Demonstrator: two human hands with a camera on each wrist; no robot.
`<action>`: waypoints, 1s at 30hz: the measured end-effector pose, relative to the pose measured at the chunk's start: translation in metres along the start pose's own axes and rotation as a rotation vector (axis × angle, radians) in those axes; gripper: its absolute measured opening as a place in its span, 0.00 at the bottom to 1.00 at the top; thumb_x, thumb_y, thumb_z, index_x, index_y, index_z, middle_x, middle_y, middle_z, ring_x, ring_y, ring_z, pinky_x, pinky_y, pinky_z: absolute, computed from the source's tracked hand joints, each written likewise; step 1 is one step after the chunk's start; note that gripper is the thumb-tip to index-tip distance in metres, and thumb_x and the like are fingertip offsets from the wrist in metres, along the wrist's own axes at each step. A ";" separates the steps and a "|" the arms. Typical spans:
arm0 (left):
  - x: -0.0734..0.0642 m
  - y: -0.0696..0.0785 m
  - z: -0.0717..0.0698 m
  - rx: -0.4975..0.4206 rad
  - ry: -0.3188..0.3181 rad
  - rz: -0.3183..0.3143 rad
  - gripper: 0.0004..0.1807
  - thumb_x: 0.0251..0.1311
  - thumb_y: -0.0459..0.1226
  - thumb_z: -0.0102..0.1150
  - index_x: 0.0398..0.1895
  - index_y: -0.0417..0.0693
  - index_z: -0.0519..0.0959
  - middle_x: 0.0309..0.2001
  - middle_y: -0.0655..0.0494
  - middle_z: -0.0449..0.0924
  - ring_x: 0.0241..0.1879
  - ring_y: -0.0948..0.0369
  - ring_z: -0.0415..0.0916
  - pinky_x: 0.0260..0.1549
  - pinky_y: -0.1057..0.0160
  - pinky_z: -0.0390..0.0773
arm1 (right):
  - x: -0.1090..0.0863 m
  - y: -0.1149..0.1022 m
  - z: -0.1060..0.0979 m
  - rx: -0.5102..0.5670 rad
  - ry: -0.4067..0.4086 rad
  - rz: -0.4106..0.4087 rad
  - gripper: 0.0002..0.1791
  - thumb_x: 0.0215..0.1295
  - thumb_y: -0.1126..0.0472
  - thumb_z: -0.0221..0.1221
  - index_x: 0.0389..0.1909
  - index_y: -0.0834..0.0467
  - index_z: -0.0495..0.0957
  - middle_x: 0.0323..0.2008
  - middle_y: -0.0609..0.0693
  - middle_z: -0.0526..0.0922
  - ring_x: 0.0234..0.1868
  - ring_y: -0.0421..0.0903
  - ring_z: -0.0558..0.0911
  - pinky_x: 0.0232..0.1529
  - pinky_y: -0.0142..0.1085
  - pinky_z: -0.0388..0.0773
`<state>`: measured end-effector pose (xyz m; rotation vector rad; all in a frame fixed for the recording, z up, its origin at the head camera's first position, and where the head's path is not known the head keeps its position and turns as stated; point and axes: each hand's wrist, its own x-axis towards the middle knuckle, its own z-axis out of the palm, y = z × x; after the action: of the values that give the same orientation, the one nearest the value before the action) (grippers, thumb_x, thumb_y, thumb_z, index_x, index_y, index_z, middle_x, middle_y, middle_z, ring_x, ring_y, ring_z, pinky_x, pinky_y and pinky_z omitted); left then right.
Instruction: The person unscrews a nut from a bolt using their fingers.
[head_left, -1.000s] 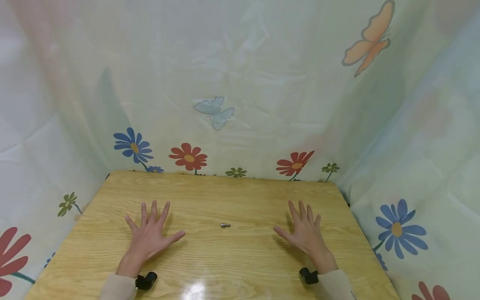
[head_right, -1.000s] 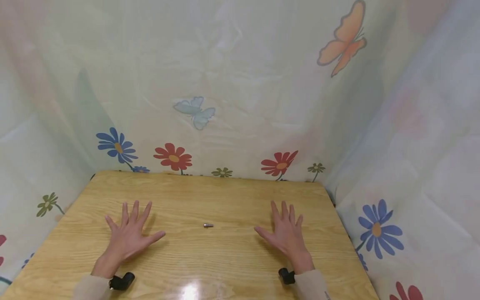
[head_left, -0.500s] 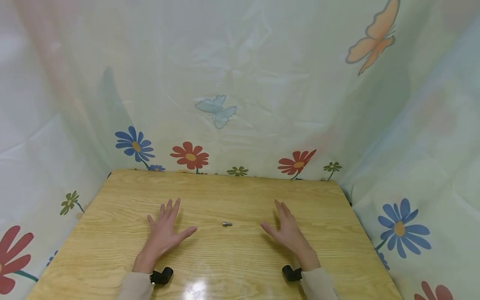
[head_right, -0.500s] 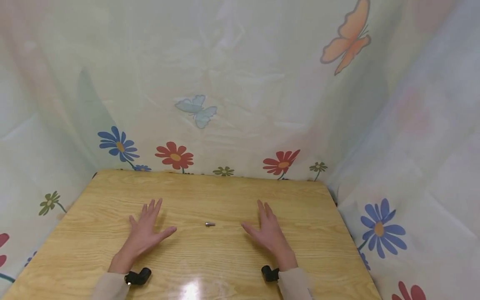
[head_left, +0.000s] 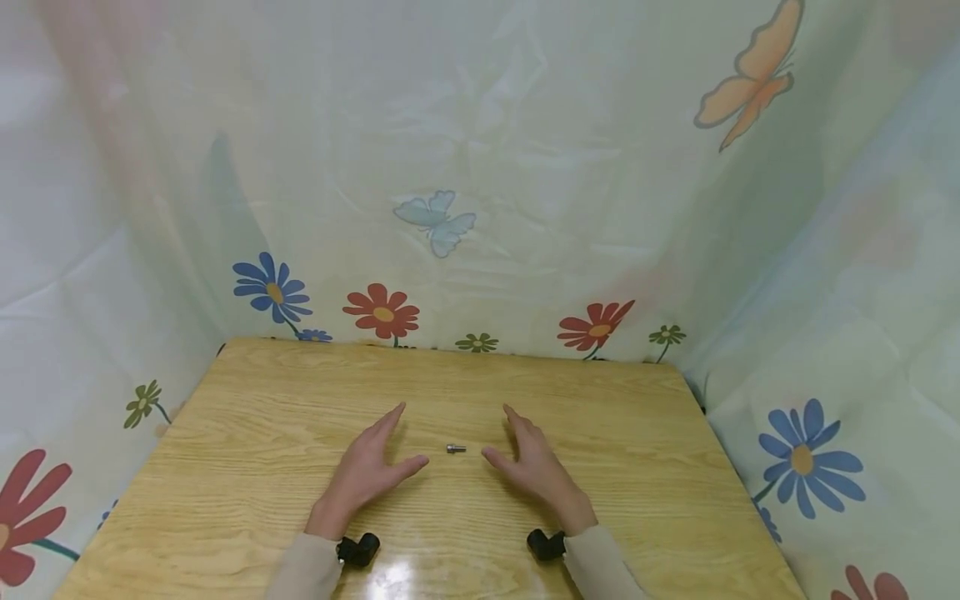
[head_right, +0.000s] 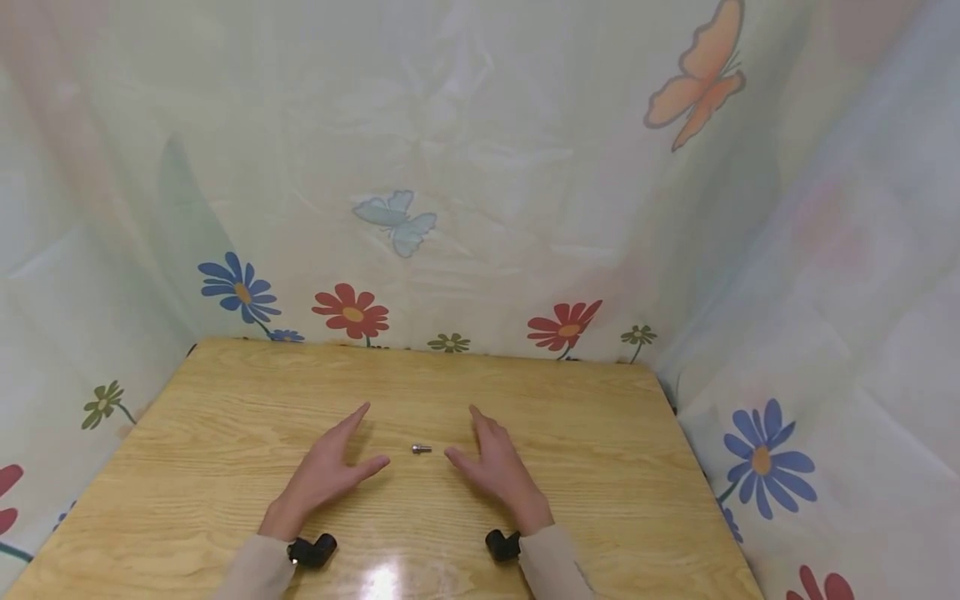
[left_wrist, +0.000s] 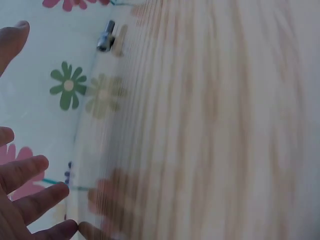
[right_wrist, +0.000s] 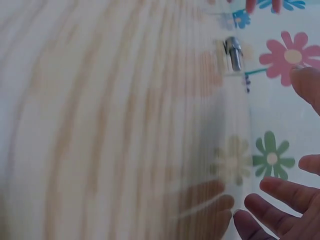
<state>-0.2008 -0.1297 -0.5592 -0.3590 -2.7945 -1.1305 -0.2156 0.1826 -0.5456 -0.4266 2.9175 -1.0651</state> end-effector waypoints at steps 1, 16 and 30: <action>0.001 0.002 0.002 0.009 -0.001 0.008 0.56 0.54 0.69 0.66 0.82 0.60 0.57 0.78 0.53 0.64 0.74 0.45 0.65 0.68 0.39 0.69 | 0.001 -0.002 0.002 -0.003 -0.007 -0.005 0.51 0.68 0.34 0.61 0.82 0.53 0.53 0.75 0.62 0.66 0.76 0.64 0.65 0.71 0.61 0.66; 0.018 0.021 0.027 0.199 -0.001 0.173 0.44 0.58 0.60 0.70 0.76 0.57 0.69 0.65 0.48 0.79 0.64 0.46 0.76 0.58 0.38 0.74 | 0.011 -0.018 0.020 -0.031 -0.030 -0.127 0.41 0.70 0.45 0.64 0.77 0.59 0.64 0.61 0.59 0.80 0.65 0.60 0.76 0.65 0.57 0.74; 0.021 0.030 0.044 0.184 0.014 0.196 0.27 0.58 0.44 0.75 0.61 0.49 0.82 0.54 0.49 0.85 0.53 0.48 0.81 0.50 0.43 0.78 | 0.018 -0.027 0.034 -0.056 -0.027 -0.203 0.26 0.68 0.55 0.67 0.63 0.64 0.78 0.45 0.50 0.83 0.49 0.49 0.78 0.51 0.47 0.79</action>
<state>-0.2144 -0.0741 -0.5671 -0.5865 -2.7486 -0.8248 -0.2230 0.1368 -0.5527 -0.7468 2.9359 -0.9890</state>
